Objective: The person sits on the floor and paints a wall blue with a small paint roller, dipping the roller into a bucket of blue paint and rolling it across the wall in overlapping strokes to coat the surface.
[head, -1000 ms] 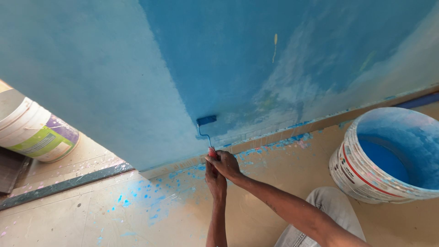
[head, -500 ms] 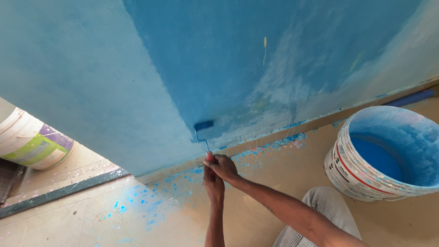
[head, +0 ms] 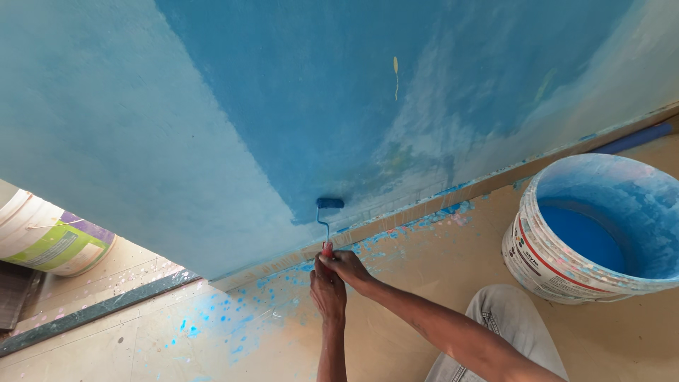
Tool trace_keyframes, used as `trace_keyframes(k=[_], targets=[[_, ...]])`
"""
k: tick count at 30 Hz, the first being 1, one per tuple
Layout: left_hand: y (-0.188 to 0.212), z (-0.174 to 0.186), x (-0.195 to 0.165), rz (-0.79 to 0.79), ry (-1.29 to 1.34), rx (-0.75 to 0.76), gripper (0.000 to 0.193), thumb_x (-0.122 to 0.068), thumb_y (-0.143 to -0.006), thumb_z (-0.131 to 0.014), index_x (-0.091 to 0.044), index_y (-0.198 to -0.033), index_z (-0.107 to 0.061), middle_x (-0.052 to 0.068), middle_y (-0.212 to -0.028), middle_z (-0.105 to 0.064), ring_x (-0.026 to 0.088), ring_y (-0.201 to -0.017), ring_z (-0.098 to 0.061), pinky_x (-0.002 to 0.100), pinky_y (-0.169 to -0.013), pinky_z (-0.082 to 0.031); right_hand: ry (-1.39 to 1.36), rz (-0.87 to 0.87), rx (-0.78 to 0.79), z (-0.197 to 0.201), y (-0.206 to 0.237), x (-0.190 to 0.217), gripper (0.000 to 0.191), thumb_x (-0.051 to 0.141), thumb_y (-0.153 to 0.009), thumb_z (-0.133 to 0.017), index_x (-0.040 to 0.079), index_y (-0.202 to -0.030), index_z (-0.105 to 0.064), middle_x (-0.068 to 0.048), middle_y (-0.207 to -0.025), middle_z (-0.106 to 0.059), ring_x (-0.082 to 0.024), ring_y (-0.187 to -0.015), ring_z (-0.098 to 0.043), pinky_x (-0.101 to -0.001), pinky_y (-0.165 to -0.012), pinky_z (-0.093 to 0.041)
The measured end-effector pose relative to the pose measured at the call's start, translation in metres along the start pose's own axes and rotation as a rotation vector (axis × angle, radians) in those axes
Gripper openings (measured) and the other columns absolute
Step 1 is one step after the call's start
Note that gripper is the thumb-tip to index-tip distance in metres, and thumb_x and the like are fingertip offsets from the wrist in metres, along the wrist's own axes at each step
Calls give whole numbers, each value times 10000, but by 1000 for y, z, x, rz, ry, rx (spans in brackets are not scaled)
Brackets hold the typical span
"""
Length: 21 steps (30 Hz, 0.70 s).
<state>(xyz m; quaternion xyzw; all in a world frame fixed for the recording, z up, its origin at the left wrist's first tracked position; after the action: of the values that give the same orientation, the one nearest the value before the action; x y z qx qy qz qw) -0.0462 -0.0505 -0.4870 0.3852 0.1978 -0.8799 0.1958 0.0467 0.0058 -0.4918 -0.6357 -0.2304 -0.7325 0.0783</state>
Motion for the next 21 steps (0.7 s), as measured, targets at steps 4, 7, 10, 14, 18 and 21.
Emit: trace_keyframes(k=[4, 7, 10, 14, 18, 21], targets=[[-10, 32, -1, -62, -319, -87, 486, -251, -994, -618, -180, -1467, -531, 159, -929, -672, 272, -708, -663, 418, -520, -531, -41, 181, 79, 23, 43, -33, 631, 359, -938, -717, -6, -1396, -482, -63, -1069, -686, -138, -1012, -679, -310, -920, -561], [-19, 34, -14, -173, -427, -125, 446, -247, -1000, -612, -202, -1440, -554, 163, -891, -680, 274, -741, -660, 405, -505, -539, 143, 105, -13, 62, 93, -72, 549, 270, -909, -698, 3, -1367, -555, -88, -1045, -745, -139, -973, -739, -292, -869, -603], [-26, 4, -31, -208, -465, -59, 405, -187, -1033, -575, -226, -1435, -548, 193, -935, -674, 291, -768, -669, 382, -467, -568, 104, 82, -29, 59, 95, -72, 516, 288, -933, -678, 10, -1361, -597, -86, -1052, -741, -152, -954, -719, -296, -862, -584], [-29, 4, -40, -311, -488, -142, 478, -187, -990, -585, -259, -1456, -508, 202, -934, -678, 322, -755, -671, 387, -459, -562, -335, -6, 18, 33, 63, -50, 503, 292, -960, -639, -19, -1353, -589, -46, -1033, -713, -150, -949, -715, -282, -863, -566], [-33, 47, -7, -279, -557, -157, 477, -211, -1008, -572, -263, -1474, -485, 202, -947, -670, 300, -745, -659, 383, -449, -549, -133, 143, -2, 43, 84, -50, 508, 265, -950, -666, -17, -1362, -572, -30, -962, -694, -117, -892, -661, -275, -823, -542], [-35, 41, -9, -312, -612, -120, 445, -256, -1035, -576, -230, -1471, -491, 194, -910, -657, 290, -723, -645, 400, -461, -545, -50, 159, -39, 47, 113, -81, 464, 220, -945, -681, -22, -1332, -601, -35, -910, -693, -110, -847, -644, -275, -802, -538]])
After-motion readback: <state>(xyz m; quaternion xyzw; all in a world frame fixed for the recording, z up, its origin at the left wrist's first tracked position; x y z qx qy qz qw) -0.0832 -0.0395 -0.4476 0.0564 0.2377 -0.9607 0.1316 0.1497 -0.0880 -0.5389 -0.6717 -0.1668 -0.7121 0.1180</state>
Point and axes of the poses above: each hand's wrist, its own y-axis away from the middle knuckle, its own z-axis out of the back of the hand, x = y × z, the point moved 8 cm from there along -y, towards the middle knuckle
